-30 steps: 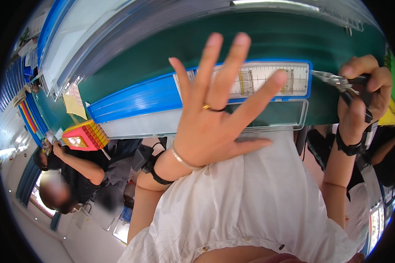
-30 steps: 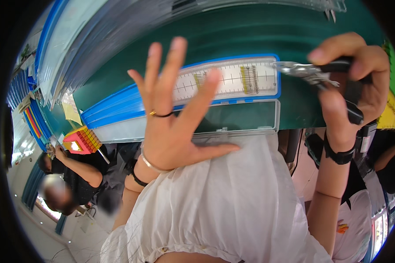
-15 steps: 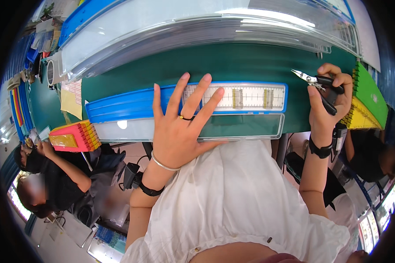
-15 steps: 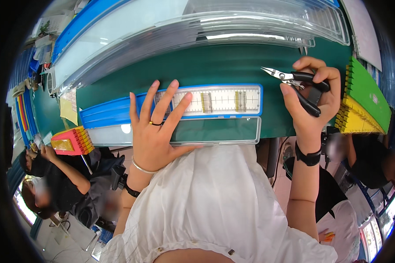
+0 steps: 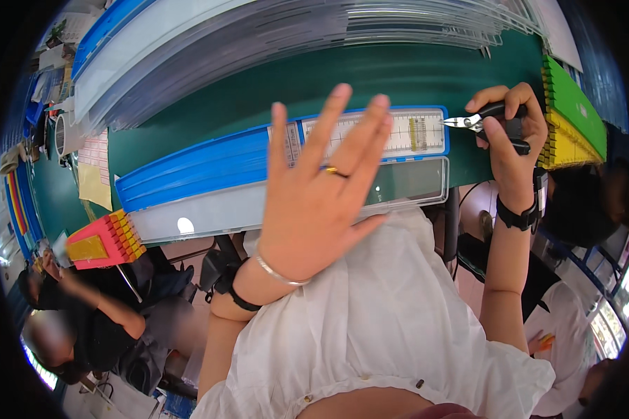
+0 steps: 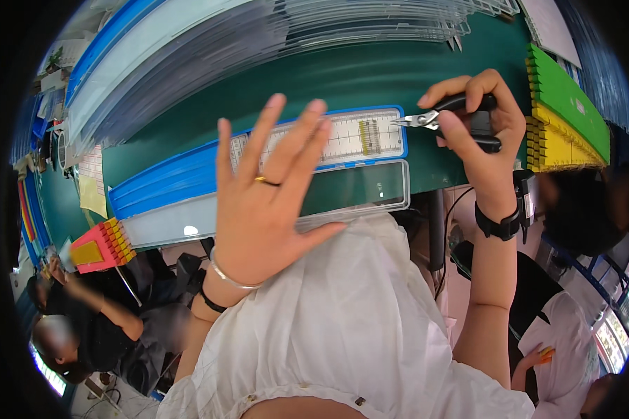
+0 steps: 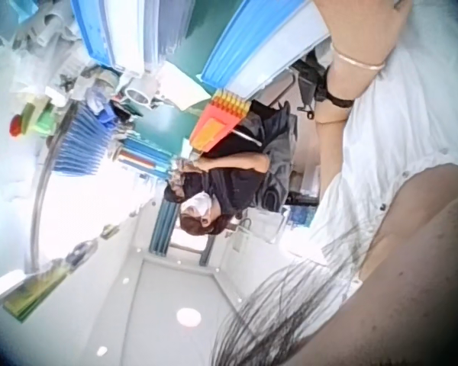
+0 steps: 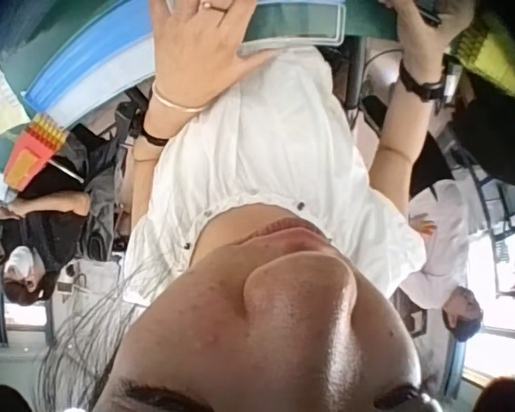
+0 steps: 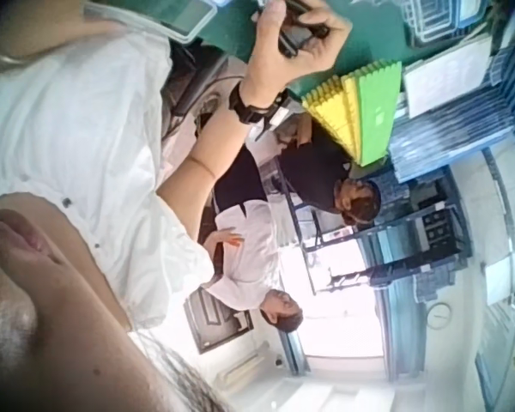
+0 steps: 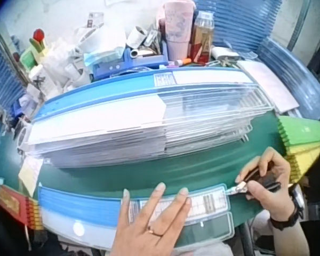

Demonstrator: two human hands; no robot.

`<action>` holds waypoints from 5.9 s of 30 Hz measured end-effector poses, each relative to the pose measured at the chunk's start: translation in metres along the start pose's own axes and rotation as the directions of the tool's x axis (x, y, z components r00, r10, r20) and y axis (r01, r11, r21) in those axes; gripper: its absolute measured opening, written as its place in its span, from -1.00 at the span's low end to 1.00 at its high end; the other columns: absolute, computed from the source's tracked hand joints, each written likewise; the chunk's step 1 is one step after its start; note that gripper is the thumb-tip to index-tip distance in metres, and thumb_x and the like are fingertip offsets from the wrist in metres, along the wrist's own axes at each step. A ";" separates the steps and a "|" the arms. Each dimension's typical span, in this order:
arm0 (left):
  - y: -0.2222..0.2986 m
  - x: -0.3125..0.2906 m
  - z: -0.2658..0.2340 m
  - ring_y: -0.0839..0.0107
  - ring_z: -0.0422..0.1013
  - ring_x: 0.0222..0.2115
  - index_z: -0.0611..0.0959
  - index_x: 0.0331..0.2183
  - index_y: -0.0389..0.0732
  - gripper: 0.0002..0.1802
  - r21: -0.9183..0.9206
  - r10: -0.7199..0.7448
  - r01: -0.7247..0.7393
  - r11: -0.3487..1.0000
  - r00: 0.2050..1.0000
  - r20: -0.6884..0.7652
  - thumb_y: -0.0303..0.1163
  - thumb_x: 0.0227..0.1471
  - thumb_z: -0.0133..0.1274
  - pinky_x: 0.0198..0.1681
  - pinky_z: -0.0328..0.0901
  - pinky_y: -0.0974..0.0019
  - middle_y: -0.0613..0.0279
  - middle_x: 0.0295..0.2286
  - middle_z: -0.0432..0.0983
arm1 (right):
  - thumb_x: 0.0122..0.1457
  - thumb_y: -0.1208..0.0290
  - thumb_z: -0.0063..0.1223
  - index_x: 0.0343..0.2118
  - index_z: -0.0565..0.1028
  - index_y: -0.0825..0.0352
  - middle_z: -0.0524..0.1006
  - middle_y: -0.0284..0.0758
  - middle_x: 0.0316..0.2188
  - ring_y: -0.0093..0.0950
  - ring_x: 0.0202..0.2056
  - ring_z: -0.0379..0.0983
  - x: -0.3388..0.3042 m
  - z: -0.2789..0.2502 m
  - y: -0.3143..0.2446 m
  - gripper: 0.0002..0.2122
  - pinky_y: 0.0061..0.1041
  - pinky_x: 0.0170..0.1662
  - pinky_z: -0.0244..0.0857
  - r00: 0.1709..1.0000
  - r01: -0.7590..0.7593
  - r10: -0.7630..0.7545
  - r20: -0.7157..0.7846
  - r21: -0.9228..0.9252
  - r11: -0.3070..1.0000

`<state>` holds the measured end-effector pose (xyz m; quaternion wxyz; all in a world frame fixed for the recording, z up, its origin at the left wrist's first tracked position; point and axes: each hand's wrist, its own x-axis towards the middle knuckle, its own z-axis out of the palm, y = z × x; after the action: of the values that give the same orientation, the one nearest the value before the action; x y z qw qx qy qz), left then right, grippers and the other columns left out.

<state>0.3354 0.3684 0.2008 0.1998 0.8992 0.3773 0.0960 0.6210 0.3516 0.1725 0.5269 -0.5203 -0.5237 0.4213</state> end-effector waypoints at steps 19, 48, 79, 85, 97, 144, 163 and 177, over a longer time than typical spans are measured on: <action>0.003 0.021 0.038 0.12 0.23 0.29 0.60 0.16 0.13 0.05 0.074 -0.020 0.023 0.997 0.999 -0.030 -0.16 -0.59 0.38 0.36 -0.18 -0.36 0.58 0.26 0.34 | 0.04 0.71 0.21 -0.38 0.24 0.28 0.59 0.07 -0.34 -0.35 -0.30 0.56 0.009 0.000 -0.001 -0.69 -0.43 -0.16 0.48 0.994 0.069 -0.056 0.095 -0.141 0.988; 0.006 0.024 0.035 0.07 0.16 0.33 0.58 0.17 0.01 0.08 0.063 -0.002 0.003 0.998 1.000 -0.010 -0.20 -0.58 0.45 0.34 -0.24 -0.48 0.51 0.28 0.30 | 0.11 0.52 0.18 -0.38 0.22 0.24 0.57 0.01 -0.32 -0.39 -0.27 0.51 0.009 -0.001 -0.007 -0.73 -0.46 -0.15 0.42 0.994 0.065 -0.040 0.099 -0.261 0.963; 0.022 0.012 0.015 0.01 -0.02 0.40 0.33 0.32 -0.14 0.09 0.114 0.084 -0.081 0.990 0.996 -0.017 -0.22 -0.27 0.40 0.41 -0.29 -0.30 0.18 0.34 0.18 | 0.21 0.53 0.16 -0.20 0.64 0.34 0.60 -0.27 -0.34 -0.37 -0.21 0.58 -0.107 -0.276 -0.036 -0.87 -0.44 -0.08 0.40 0.508 -0.417 -0.550 -0.663 -0.748 0.516; 0.019 0.012 0.018 0.04 -0.01 0.40 0.34 0.31 -0.13 0.12 0.086 0.086 -0.083 0.993 0.996 -0.031 -0.23 -0.32 0.46 0.42 -0.30 -0.27 0.20 0.34 0.18 | 0.21 0.37 0.20 -0.20 0.67 0.19 0.57 -0.35 -0.22 -0.23 -0.19 0.58 -0.086 -0.310 -0.014 -0.87 -0.33 -0.13 0.44 0.606 -0.565 -0.545 -0.579 -0.796 0.217; 0.024 0.012 0.018 0.08 -0.01 0.40 0.34 0.31 -0.10 0.13 0.104 0.103 -0.099 0.990 0.994 -0.039 -0.21 -0.33 0.46 0.42 -0.30 -0.28 0.28 0.36 0.14 | 0.18 0.40 0.20 -0.24 0.64 0.34 0.61 -0.18 -0.24 -0.17 -0.19 0.58 -0.081 -0.375 -0.021 -0.85 -0.27 -0.05 0.42 0.692 -0.549 -0.354 -0.629 -0.777 0.308; 0.002 -0.073 -0.043 0.06 0.62 -0.24 0.56 -0.24 -0.32 -0.82 -0.575 -0.006 -0.272 0.772 0.900 -0.435 -0.74 0.14 -0.02 -0.15 0.50 0.19 0.00 -0.27 0.71 | 0.35 0.56 0.02 -0.29 0.22 0.25 0.18 -0.41 -0.32 -0.61 -0.43 0.01 -0.143 -0.042 -0.120 -0.81 -0.62 -0.47 -0.01 0.755 0.570 -0.266 -0.600 0.399 0.718; -0.144 -0.144 -0.055 0.46 0.52 -0.30 0.80 -0.33 -0.18 -0.89 -0.085 -0.415 0.744 0.662 0.271 -0.868 -0.50 0.00 0.34 0.03 0.22 0.28 0.33 -0.36 0.65 | -0.02 0.76 0.24 -0.31 0.44 0.26 0.66 -0.27 -0.33 -0.34 -0.54 0.43 -0.036 0.167 -0.062 -0.71 -0.46 -0.45 0.30 0.807 0.185 -0.130 0.577 -0.037 0.982; -0.150 -0.143 -0.071 0.57 0.46 -0.20 0.72 -0.27 -0.03 -0.77 0.136 -0.488 0.864 0.485 0.397 -0.778 -0.25 0.00 0.37 0.21 -0.08 0.09 0.64 -0.36 0.71 | -0.01 0.67 0.32 -0.30 0.47 0.26 0.65 -0.27 -0.36 -0.34 -0.54 0.46 -0.025 0.181 -0.058 -0.74 -0.48 -0.51 0.27 0.791 0.121 -0.109 0.602 0.021 0.992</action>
<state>0.1167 0.3815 0.1966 -0.1764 0.5703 0.7777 0.1971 0.4334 0.3399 0.2110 0.3530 -0.3318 -0.6985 0.5267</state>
